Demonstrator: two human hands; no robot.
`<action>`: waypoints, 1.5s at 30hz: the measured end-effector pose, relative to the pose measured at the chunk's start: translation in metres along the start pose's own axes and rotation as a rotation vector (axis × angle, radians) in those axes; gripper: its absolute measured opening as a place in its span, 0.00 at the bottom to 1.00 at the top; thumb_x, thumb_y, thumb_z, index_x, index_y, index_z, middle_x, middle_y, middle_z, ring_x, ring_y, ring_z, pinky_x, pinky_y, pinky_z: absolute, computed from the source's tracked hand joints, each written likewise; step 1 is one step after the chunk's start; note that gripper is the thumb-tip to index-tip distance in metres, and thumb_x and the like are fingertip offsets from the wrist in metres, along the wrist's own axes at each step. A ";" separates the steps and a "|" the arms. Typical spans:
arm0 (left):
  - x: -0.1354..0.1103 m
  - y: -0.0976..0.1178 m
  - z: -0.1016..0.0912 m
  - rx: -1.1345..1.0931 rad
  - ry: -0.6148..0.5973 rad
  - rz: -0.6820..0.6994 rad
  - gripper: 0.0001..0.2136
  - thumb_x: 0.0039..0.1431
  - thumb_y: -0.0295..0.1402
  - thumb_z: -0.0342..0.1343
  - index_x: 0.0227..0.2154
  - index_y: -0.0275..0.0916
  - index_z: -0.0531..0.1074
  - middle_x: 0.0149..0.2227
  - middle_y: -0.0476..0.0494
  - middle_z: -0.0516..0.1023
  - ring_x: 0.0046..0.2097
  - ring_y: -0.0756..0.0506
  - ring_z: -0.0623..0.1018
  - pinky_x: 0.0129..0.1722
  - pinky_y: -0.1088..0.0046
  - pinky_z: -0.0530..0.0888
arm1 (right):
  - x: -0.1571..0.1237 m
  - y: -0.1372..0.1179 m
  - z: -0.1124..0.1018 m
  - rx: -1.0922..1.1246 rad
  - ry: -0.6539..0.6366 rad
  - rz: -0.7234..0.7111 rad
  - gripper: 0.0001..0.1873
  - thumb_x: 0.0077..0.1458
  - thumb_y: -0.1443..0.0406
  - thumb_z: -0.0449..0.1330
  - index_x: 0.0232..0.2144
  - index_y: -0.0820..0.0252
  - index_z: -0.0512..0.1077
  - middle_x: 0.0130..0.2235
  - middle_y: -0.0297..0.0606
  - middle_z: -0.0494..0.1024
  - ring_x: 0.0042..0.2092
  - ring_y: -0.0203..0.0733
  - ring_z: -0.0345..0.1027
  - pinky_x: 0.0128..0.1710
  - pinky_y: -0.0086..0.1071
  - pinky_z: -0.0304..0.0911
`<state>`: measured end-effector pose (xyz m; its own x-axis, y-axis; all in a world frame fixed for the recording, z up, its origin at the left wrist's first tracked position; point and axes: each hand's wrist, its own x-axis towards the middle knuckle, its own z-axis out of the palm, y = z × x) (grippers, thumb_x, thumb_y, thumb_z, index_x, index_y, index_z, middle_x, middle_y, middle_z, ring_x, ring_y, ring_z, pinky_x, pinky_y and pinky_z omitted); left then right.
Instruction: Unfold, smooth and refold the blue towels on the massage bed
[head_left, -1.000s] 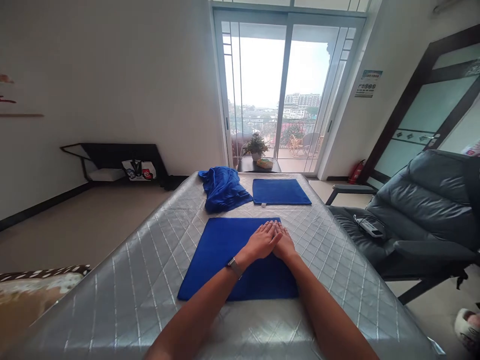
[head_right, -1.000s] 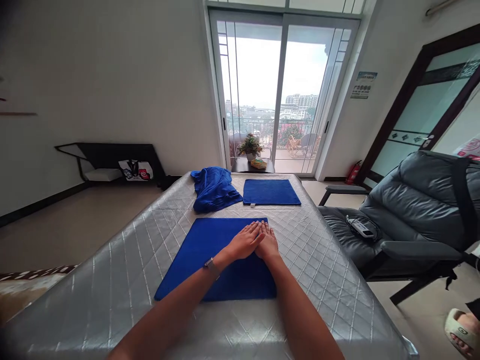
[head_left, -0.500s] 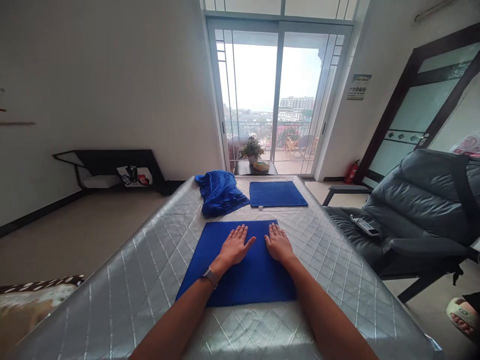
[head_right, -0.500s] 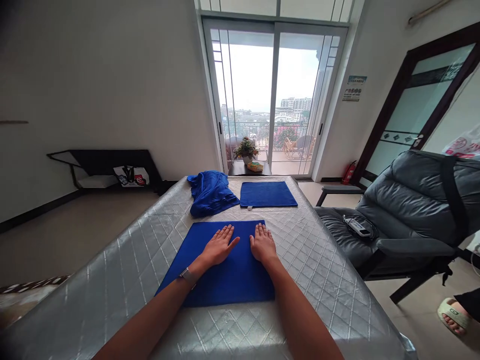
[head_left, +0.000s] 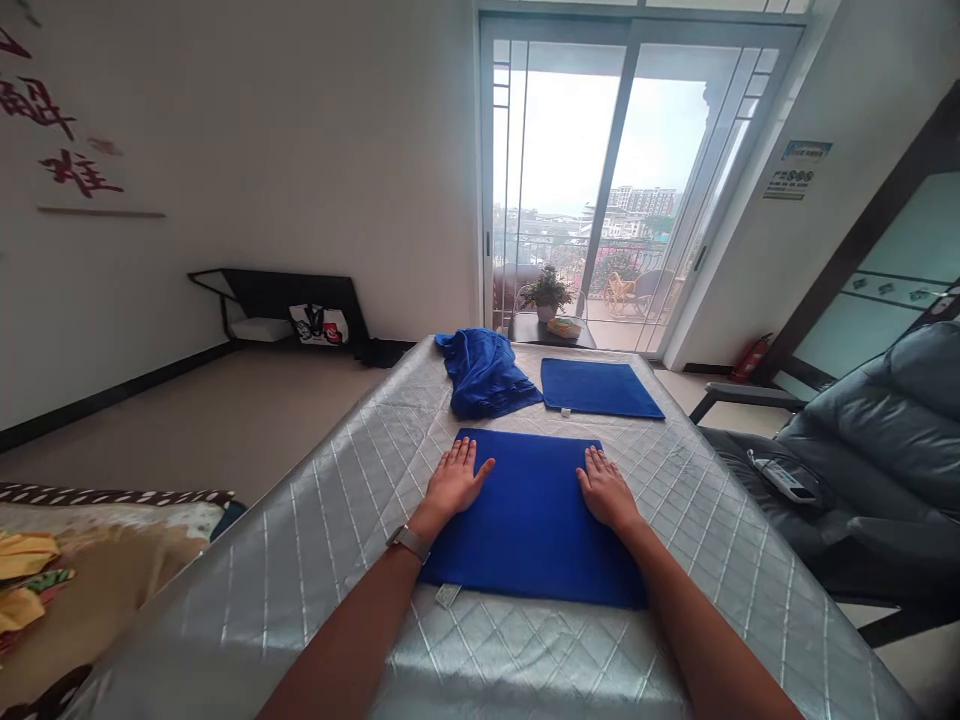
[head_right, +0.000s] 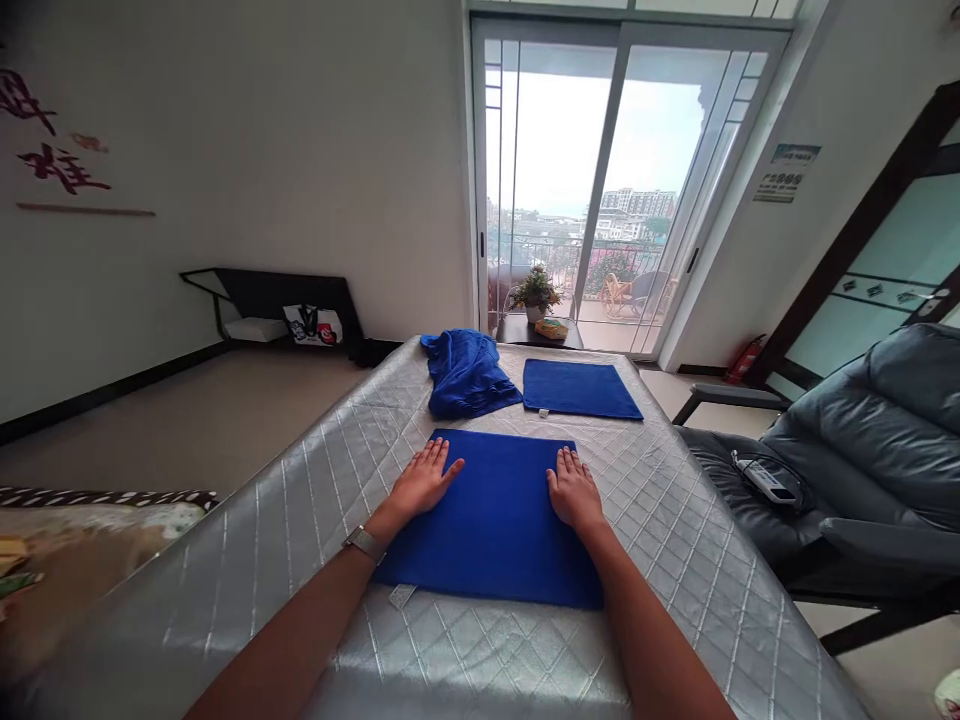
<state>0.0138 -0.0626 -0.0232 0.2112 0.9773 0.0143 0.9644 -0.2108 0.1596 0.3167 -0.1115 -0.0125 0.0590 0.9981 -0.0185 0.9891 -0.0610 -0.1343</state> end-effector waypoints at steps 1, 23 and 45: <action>0.000 0.001 0.000 -0.010 -0.001 -0.002 0.41 0.70 0.56 0.25 0.71 0.26 0.47 0.74 0.32 0.45 0.74 0.38 0.47 0.71 0.57 0.48 | 0.000 0.001 0.001 -0.006 0.003 -0.002 0.36 0.69 0.56 0.35 0.72 0.73 0.47 0.74 0.45 0.45 0.74 0.44 0.35 0.71 0.39 0.33; 0.001 0.001 0.003 -0.052 0.036 0.023 0.41 0.69 0.57 0.24 0.71 0.29 0.49 0.73 0.32 0.47 0.74 0.38 0.48 0.71 0.56 0.49 | -0.033 0.002 0.005 -0.065 0.001 -0.011 0.36 0.70 0.56 0.35 0.72 0.74 0.46 0.74 0.47 0.44 0.74 0.45 0.33 0.71 0.42 0.36; -0.034 0.174 0.017 -0.144 0.110 0.635 0.35 0.73 0.53 0.27 0.70 0.32 0.54 0.71 0.35 0.56 0.73 0.42 0.53 0.71 0.60 0.53 | -0.039 0.004 0.006 -0.030 -0.005 -0.071 0.34 0.67 0.63 0.40 0.72 0.72 0.47 0.74 0.47 0.41 0.74 0.47 0.33 0.71 0.42 0.35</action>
<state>0.1773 -0.1334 -0.0125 0.7072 0.6618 0.2487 0.6252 -0.7497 0.2172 0.3172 -0.1509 -0.0183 -0.0121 0.9998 -0.0149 0.9944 0.0104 -0.1054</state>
